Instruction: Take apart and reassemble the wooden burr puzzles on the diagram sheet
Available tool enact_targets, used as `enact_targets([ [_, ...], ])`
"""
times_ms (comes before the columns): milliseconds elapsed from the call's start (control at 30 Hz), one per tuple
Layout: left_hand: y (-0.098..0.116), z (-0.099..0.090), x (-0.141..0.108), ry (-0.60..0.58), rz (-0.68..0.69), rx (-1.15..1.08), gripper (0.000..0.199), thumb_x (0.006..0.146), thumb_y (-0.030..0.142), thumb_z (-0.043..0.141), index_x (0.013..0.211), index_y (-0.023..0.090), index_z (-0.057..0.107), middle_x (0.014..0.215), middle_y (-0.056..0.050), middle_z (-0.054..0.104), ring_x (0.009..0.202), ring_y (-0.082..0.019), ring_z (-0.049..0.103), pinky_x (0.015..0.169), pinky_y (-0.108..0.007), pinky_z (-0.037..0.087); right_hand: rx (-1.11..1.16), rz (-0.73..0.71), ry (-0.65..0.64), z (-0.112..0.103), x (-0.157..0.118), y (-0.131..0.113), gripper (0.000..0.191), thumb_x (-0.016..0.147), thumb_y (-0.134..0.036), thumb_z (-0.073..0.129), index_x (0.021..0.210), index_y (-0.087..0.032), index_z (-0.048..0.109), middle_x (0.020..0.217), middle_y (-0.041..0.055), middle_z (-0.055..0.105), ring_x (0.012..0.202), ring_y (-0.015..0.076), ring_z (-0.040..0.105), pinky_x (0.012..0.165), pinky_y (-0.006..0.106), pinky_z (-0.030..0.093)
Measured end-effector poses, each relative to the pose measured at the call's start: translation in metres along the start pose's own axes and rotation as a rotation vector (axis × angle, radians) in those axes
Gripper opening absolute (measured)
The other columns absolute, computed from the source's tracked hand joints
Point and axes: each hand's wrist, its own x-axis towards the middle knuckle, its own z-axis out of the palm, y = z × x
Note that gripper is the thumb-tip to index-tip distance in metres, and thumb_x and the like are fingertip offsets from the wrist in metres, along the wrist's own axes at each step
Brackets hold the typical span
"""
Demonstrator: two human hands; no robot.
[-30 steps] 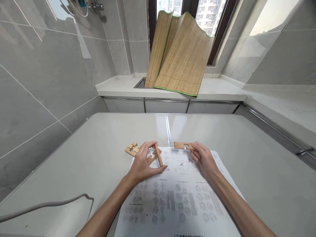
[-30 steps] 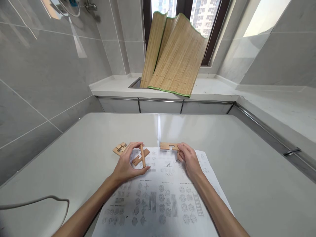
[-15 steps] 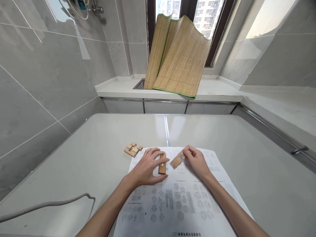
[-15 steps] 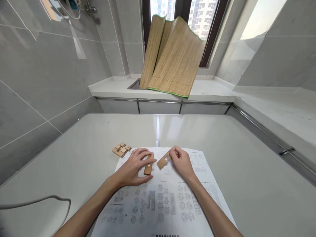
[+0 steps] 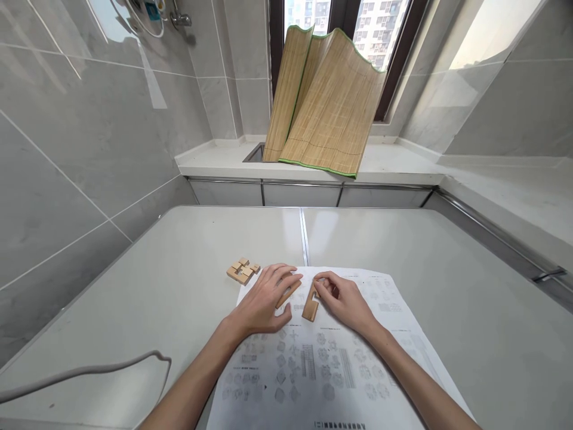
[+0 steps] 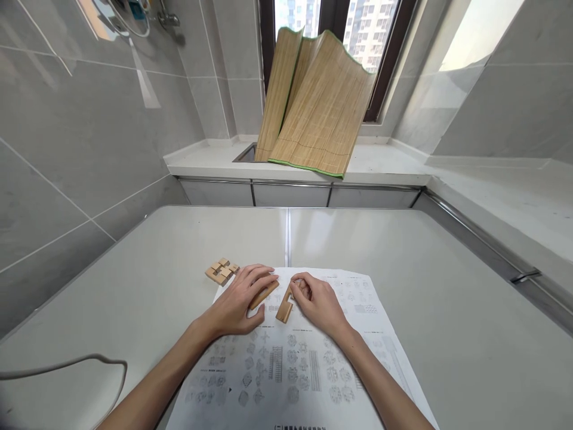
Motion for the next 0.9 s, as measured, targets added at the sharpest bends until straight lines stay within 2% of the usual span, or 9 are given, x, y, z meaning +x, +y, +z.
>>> enact_targets([
  [67,0.004,0.003,0.002,0.018,0.002,-0.019,0.056,0.088,0.02,0.061,0.143,0.027,0.051,0.139,-0.012,0.06,0.134,-0.033,0.051,0.112,-0.052,0.044,-0.044,-0.015,-0.017,0.001,-0.001,-0.001,0.025,0.101,-0.045,0.055,0.105,-0.027,0.072,0.069,-0.0008,0.066,0.063,0.0207,0.059,0.064,0.032,0.044],
  [133,0.008,0.006,0.004,0.011,0.009,-0.048,0.05,0.092,0.03,0.065,0.141,0.027,0.054,0.136,-0.011,0.061,0.132,-0.032,0.053,0.112,-0.05,0.045,-0.062,-0.025,-0.024,0.003,-0.002,-0.002,0.026,0.102,-0.046,0.054,0.106,-0.028,0.073,0.072,-0.0004,0.069,0.064,0.0205,0.06,0.064,0.032,0.045],
  [200,0.011,0.007,0.005,-0.01,0.018,-0.075,0.055,0.091,0.037,0.07,0.142,0.028,0.054,0.135,-0.011,0.062,0.131,-0.032,0.054,0.113,-0.05,0.044,-0.075,-0.043,-0.023,0.003,-0.003,-0.004,0.026,0.101,-0.046,0.054,0.105,-0.029,0.073,0.074,-0.0003,0.071,0.063,0.0199,0.06,0.064,0.032,0.045],
  [333,0.014,0.007,0.006,-0.062,0.049,-0.085,0.057,0.088,0.038,0.074,0.141,0.029,0.056,0.135,-0.011,0.061,0.129,-0.032,0.053,0.113,-0.051,0.043,-0.061,-0.064,-0.032,0.003,-0.004,-0.003,0.022,0.102,-0.04,0.053,0.106,-0.029,0.071,0.076,-0.0012,0.073,0.06,0.0185,0.058,0.062,0.03,0.043],
  [533,0.012,0.009,0.006,-0.056,0.056,-0.054,0.036,0.085,0.049,0.078,0.112,0.027,0.068,0.126,-0.012,0.064,0.121,-0.033,0.055,0.102,-0.051,0.05,0.001,-0.064,-0.054,0.003,-0.004,-0.003,0.021,0.103,-0.039,0.052,0.111,-0.029,0.068,0.095,0.0018,0.078,0.067,0.0192,0.062,0.062,0.031,0.045],
  [600,0.008,0.008,0.005,-0.035,0.027,-0.046,0.03,0.085,0.046,0.078,0.105,0.025,0.067,0.121,-0.011,0.065,0.117,-0.032,0.056,0.099,-0.05,0.051,-0.011,-0.072,-0.021,0.004,-0.004,-0.003,0.02,0.102,-0.039,0.053,0.109,-0.028,0.069,0.097,0.0031,0.077,0.07,0.0199,0.062,0.063,0.032,0.046],
  [700,0.002,0.006,0.002,0.002,-0.007,-0.008,0.018,0.088,0.027,0.07,0.106,0.026,0.066,0.121,-0.009,0.066,0.118,-0.031,0.057,0.102,-0.051,0.05,-0.015,-0.09,0.012,0.004,-0.003,-0.003,0.02,0.102,-0.037,0.053,0.107,-0.027,0.069,0.098,0.0043,0.075,0.074,0.0209,0.064,0.065,0.033,0.048],
  [800,-0.003,0.004,0.001,0.036,-0.026,0.042,0.029,0.088,0.012,0.057,0.113,0.027,0.066,0.122,-0.008,0.067,0.121,-0.03,0.057,0.106,-0.052,0.048,-0.009,-0.098,0.032,0.004,-0.003,-0.001,0.019,0.102,-0.038,0.054,0.105,-0.027,0.07,0.094,0.0047,0.074,0.073,0.0215,0.063,0.064,0.034,0.048],
  [900,-0.008,0.004,0.001,0.053,-0.034,0.095,0.033,0.09,0.007,0.051,0.113,0.026,0.066,0.119,-0.009,0.068,0.121,-0.03,0.057,0.104,-0.051,0.048,-0.013,-0.093,0.045,0.004,-0.003,0.0,0.019,0.101,-0.037,0.054,0.103,-0.027,0.07,0.088,0.004,0.072,0.069,0.0213,0.061,0.064,0.034,0.047],
])
